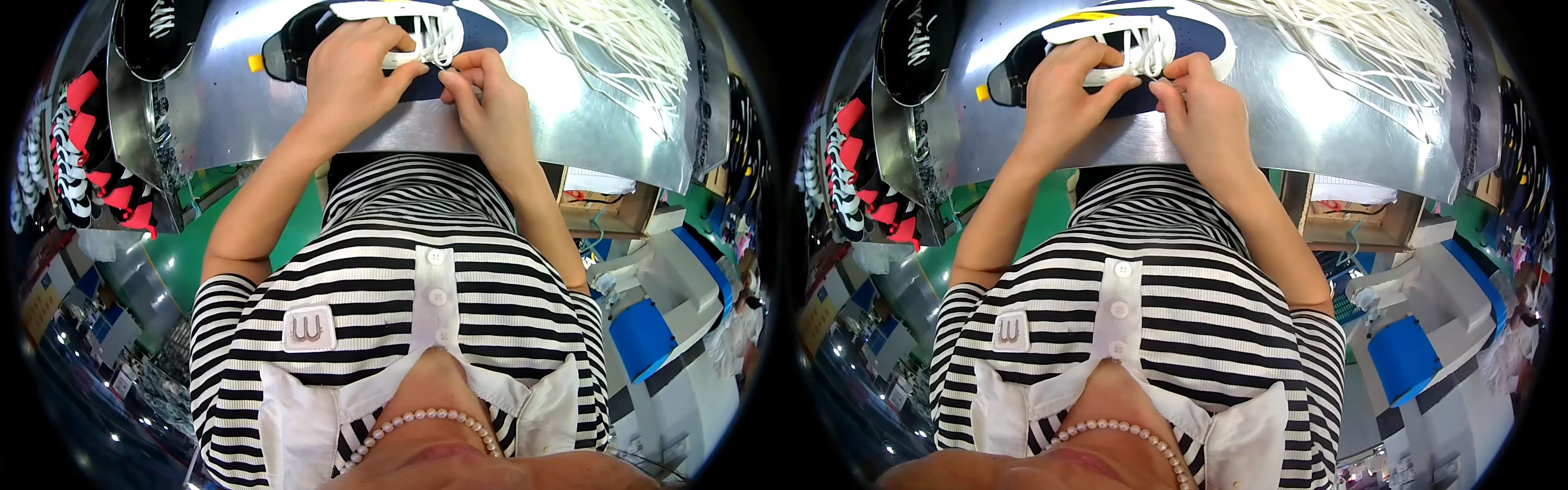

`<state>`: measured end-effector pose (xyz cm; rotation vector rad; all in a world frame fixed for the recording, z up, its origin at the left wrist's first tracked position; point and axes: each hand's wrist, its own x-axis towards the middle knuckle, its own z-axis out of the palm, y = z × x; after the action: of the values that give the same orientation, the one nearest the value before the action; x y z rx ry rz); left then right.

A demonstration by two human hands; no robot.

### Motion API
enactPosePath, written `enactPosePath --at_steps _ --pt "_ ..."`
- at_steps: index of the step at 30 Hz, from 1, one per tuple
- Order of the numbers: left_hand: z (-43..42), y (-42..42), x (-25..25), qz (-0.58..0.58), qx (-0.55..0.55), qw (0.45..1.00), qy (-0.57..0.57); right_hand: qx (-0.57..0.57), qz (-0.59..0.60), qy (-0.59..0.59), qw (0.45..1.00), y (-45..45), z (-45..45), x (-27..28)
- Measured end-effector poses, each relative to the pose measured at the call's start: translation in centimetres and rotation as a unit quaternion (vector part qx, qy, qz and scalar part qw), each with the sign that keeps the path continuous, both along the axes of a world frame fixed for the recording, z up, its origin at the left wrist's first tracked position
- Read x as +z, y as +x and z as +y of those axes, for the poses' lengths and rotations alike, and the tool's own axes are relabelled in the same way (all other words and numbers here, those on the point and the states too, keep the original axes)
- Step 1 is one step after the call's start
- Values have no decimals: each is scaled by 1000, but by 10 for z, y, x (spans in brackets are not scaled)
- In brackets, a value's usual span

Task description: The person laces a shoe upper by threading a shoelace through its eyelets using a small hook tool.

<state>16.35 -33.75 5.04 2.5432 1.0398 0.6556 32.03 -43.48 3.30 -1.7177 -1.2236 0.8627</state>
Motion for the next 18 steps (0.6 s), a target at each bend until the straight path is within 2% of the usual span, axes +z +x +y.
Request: enactPosePath --at_steps 3,6,7,11,13,14,15,17,18 --pt "-4 -8 -4 -17 -29 997 -68 -21 -5 -24 999 -12 5 -2" --pt "-6 -13 -4 -75 -45 989 -122 -34 108 -10 994 -25 13 -8" --pt "-6 -15 -4 -73 -43 988 -126 -34 110 -14 993 -26 13 -7" --pt "-13 -20 -1 -84 -73 990 -89 -19 89 7 996 -16 4 -8" --pt "-21 -23 8 -32 -72 997 5 56 -47 -31 997 1 -13 3" --pt "-22 -25 6 -40 -73 994 65 74 -83 11 994 14 -23 7" --pt "-22 -28 5 -43 -71 994 69 68 -167 7 984 33 -32 9" --pt "-23 -35 2 -39 -70 991 109 -39 -126 -77 988 53 -31 30" --pt "-25 -34 2 -34 -76 991 105 -14 -68 60 996 49 -25 37"
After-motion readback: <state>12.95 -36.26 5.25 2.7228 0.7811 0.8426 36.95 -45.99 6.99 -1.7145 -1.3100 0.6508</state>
